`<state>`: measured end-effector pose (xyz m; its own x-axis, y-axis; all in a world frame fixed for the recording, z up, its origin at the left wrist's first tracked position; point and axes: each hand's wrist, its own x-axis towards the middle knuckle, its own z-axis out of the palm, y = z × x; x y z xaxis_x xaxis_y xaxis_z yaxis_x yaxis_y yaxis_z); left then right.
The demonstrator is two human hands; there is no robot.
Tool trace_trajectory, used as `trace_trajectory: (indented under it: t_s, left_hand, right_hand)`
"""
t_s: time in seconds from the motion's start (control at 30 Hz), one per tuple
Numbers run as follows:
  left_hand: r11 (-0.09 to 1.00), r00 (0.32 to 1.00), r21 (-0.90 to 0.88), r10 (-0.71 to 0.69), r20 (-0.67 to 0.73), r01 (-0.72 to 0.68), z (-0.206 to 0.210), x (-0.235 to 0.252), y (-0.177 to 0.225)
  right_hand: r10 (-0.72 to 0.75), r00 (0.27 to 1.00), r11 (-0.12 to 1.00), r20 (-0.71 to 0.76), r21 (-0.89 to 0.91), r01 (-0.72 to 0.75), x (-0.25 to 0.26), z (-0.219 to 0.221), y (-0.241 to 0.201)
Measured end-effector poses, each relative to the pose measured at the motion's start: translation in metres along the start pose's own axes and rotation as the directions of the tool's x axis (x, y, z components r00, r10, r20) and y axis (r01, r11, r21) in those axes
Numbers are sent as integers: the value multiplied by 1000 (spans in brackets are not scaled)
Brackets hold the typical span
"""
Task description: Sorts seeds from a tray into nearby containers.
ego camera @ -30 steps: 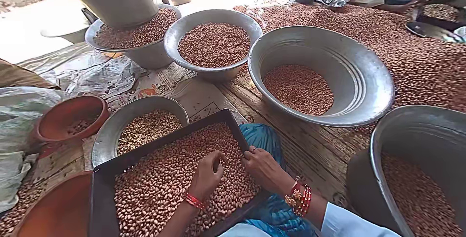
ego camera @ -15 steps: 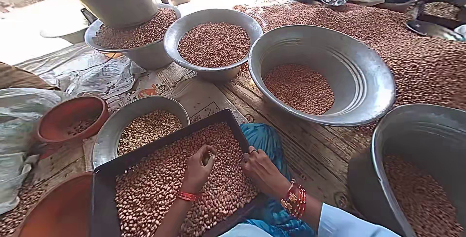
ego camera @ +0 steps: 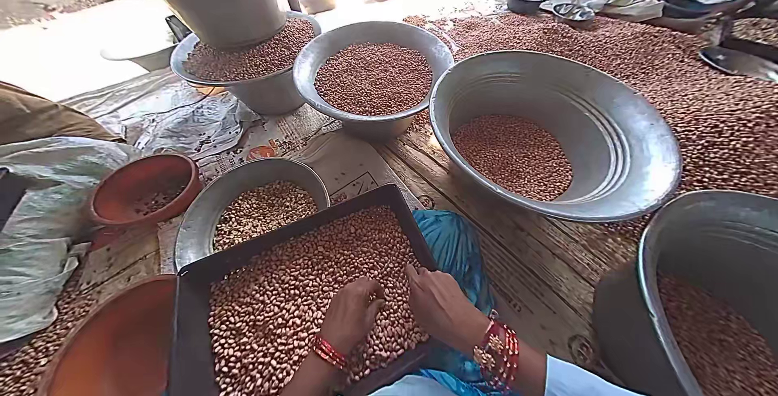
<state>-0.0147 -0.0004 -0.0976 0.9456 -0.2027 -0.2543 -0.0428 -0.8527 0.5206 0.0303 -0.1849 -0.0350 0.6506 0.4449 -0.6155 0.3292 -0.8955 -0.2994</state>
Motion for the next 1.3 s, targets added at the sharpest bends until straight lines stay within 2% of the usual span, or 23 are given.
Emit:
trace_trajectory:
  t_s: [0.1, 0.13, 0.2, 0.27, 0.3, 0.37, 0.43, 0.47, 0.53, 0.6, 0.63, 0.7, 0.73, 0.8, 0.87, 0.93, 1.07, 1.17, 1.23, 1.3]
  left_hand:
    - [966, 985, -251, -106, -139, 68, -18, 1, -23]
    - [949, 966, -306, -149, -211, 79, -27, 2, -30]
    - [943, 927, -324, -186, -325, 75, -40, 5, -39]
    - [971, 927, -226, -157, -340, 82, -45, 9, -38]
    - [985, 932, -159, -123, -340, 72, -42, 13, -35]
    - [999, 946, -30, -50, -320, 43, -33, 20, -28]
    - [996, 951, 84, -11, -308, 39, -22, 26, -23]
    - [991, 950, 131, 6, -313, 37, -18, 28, -22]
    - [982, 942, 187, 33, -334, 32, -12, 31, -20]
    - [974, 935, 225, 55, -351, 28, -10, 31, -19]
    - [972, 935, 235, 57, -349, 29, -9, 30, -20]
    - [985, 957, 163, -5, -292, 55, -16, 29, -20]
    - [993, 963, 78, -60, -263, 83, -23, 29, -22]
    - [980, 937, -152, -169, -306, 127, -38, 33, -34]
    - [961, 885, -247, -222, -409, 127, -51, 36, -45]
    - [975, 850, -196, -189, -491, 103, -60, 40, -46]
    - [1000, 862, -6, -28, -507, 30, -48, 53, -39]
    - [995, 886, 89, -1, -465, 48, -35, 63, -36]
    - [999, 875, 38, -13, -484, 36, -36, 65, -41]
    - [984, 846, -179, -117, -520, 26, -46, 60, -45]
  right_hand:
    - [-3, 1000, 998, 31, 56, 1, 8, 19, -6]
    - [-59, 998, 994, 22, 89, 57, 10, 25, -7]
    - [-253, 966, 935, -53, 242, 258, 12, 35, -7]
    - [-396, 905, 773, -153, 477, 418, 18, 34, -7]
    - [-411, 892, 691, -190, 572, 441, 22, 28, -6]
    - [-337, 891, 562, -304, 694, 450, 29, 11, 3]
    - [-189, 892, 512, -411, 734, 446, 37, -8, 16]
    - [-126, 884, 550, -450, 710, 440, 40, -17, 22]
    - [-84, 860, 725, -502, 562, 399, 45, -31, 28]
    - [-143, 865, 896, -482, 308, 319, 50, -38, 26]
    - [-181, 877, 945, -445, 168, 281, 54, -39, 23]
    - [-228, 909, 973, -350, -40, 229, 63, -39, 13]
    - [-235, 921, 972, -310, -98, 215, 67, -38, 10]
    - [-250, 924, 964, -288, -169, 208, 73, -35, 5]
    - [-270, 916, 956, -297, -193, 220, 77, -30, 5]
    - [-288, 906, 951, -309, -201, 234, 81, -27, 6]
    - [-304, 896, 947, -323, -206, 247, 82, -26, 8]
    - [-296, 904, 952, -308, -175, 252, 82, -30, 10]
    - [-291, 901, 955, -321, -36, 296, 81, -37, 16]
    - [-278, 877, 907, -392, 195, 375, 78, -44, 28]
